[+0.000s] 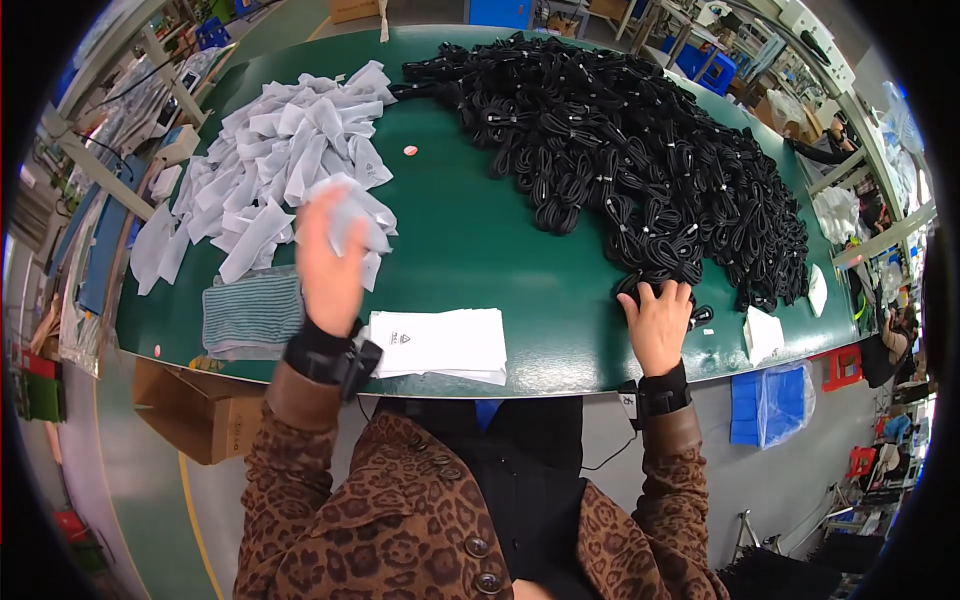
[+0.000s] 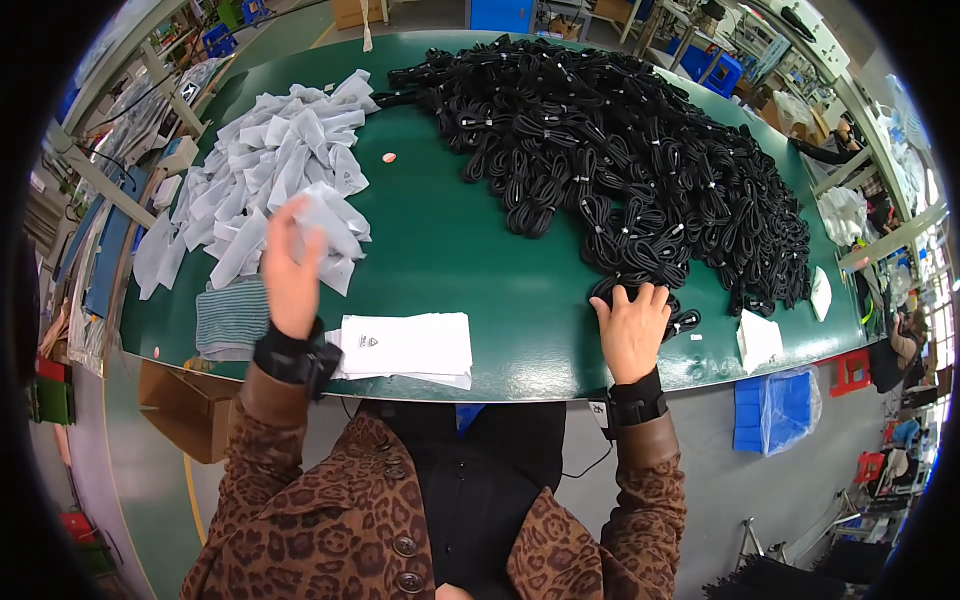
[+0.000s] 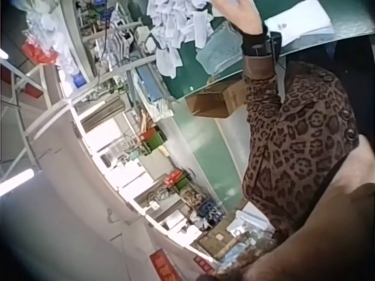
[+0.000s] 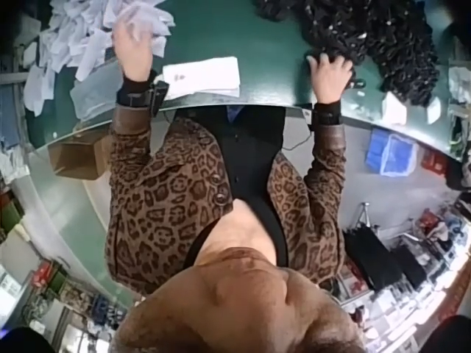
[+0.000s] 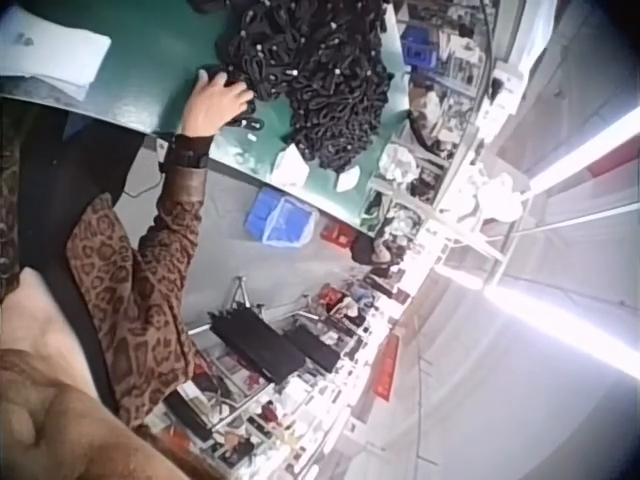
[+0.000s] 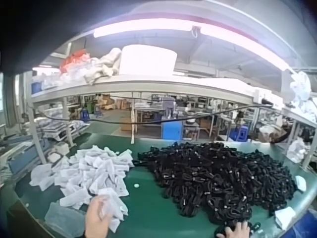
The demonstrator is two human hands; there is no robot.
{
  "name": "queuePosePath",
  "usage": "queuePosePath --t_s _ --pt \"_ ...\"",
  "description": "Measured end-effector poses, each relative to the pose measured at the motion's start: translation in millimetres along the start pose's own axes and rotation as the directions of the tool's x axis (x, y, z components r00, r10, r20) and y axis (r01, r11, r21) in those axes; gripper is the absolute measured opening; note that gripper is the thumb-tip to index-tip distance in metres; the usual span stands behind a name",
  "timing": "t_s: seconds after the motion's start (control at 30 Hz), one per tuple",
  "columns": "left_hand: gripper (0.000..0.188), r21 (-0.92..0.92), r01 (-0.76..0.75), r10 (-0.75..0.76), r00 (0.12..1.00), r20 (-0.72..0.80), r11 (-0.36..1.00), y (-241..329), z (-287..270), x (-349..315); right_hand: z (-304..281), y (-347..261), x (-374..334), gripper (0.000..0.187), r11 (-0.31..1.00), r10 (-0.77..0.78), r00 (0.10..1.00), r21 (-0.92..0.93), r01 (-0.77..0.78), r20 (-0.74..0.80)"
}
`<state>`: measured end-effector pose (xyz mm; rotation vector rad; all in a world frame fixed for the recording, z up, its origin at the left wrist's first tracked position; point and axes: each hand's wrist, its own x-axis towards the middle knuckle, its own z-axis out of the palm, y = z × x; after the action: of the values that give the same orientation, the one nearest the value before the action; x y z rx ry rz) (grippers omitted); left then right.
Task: The person packages black cables by hand, picking up a cable from a pile, sliding it into a white plastic sleeve, and setting the packaged item aside.
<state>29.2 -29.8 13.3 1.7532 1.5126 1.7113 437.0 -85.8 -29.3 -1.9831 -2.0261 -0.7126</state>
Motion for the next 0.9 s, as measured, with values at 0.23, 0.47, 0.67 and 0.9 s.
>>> queuePosePath --t_s 0.23,0.47,0.67,0.9 --pt "0.022 -0.106 -0.182 0.207 0.739 0.641 0.978 14 50 -104 -15 -17 -2 0.024 0.966 -0.100 0.990 0.249 0.072 0.101" --pt "0.015 0.078 -0.303 0.180 0.733 0.657 0.950 19 60 -120 -19 -22 -16 0.020 0.904 -0.188 0.979 0.404 0.138 0.085" --pt "0.012 0.030 -0.136 0.090 0.791 0.606 0.990 19 62 -120 -27 -19 -21 0.020 0.859 -0.149 0.988 0.492 0.143 -0.028" --pt "0.010 0.014 -0.048 0.029 0.796 0.605 0.999 17 59 -119 -29 -14 -22 0.031 0.935 0.072 0.991 0.337 -0.108 0.115"
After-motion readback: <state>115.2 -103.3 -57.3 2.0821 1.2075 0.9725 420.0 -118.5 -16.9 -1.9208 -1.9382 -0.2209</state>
